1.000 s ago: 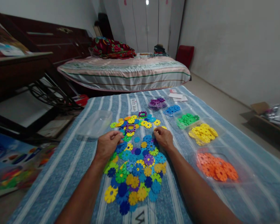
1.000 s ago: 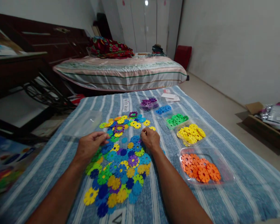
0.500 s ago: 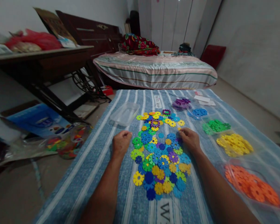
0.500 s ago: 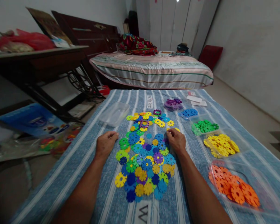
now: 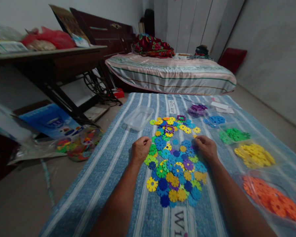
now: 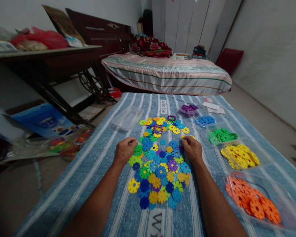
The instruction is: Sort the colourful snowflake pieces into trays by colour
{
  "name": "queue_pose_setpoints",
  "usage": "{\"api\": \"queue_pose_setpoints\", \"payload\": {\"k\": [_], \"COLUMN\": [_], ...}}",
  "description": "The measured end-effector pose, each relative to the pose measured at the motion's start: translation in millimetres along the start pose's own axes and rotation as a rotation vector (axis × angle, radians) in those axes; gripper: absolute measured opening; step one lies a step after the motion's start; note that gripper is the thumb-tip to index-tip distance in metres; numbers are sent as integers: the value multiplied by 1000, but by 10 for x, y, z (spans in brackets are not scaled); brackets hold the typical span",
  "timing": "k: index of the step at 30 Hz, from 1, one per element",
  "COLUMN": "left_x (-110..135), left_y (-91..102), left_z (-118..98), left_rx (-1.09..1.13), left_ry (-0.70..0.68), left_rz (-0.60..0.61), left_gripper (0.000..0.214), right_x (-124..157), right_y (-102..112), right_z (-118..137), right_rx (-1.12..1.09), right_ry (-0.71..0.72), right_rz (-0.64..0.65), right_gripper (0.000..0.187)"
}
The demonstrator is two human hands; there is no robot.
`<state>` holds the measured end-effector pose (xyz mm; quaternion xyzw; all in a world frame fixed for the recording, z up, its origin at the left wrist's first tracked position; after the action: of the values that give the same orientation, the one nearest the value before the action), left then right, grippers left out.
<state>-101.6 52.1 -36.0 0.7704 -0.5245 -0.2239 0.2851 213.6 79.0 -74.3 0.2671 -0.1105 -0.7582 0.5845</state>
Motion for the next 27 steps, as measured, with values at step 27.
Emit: {"api": "queue_pose_setpoints", "payload": {"k": [27], "left_x": [-162], "left_y": [4], "left_z": [76], "left_rx": [42], "left_ry": [-244], "left_rz": [204], "left_gripper": [24], "right_x": [-100], "right_y": [-64], "right_z": [-31], "right_rx": [141], "right_ry": [72], "right_rz": [-62], "right_gripper": [31]}}
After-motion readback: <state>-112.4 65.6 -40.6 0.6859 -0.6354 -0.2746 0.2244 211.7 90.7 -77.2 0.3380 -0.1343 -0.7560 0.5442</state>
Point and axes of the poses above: each hand's wrist, its own x-axis away from the middle knuckle, its own y-axis out of the back of the hand, z = x × y, the point moved 3 cm from there along -x, towards the middle knuckle, and after that the axes turned 7 degrees about y, right-handed, at the moved point
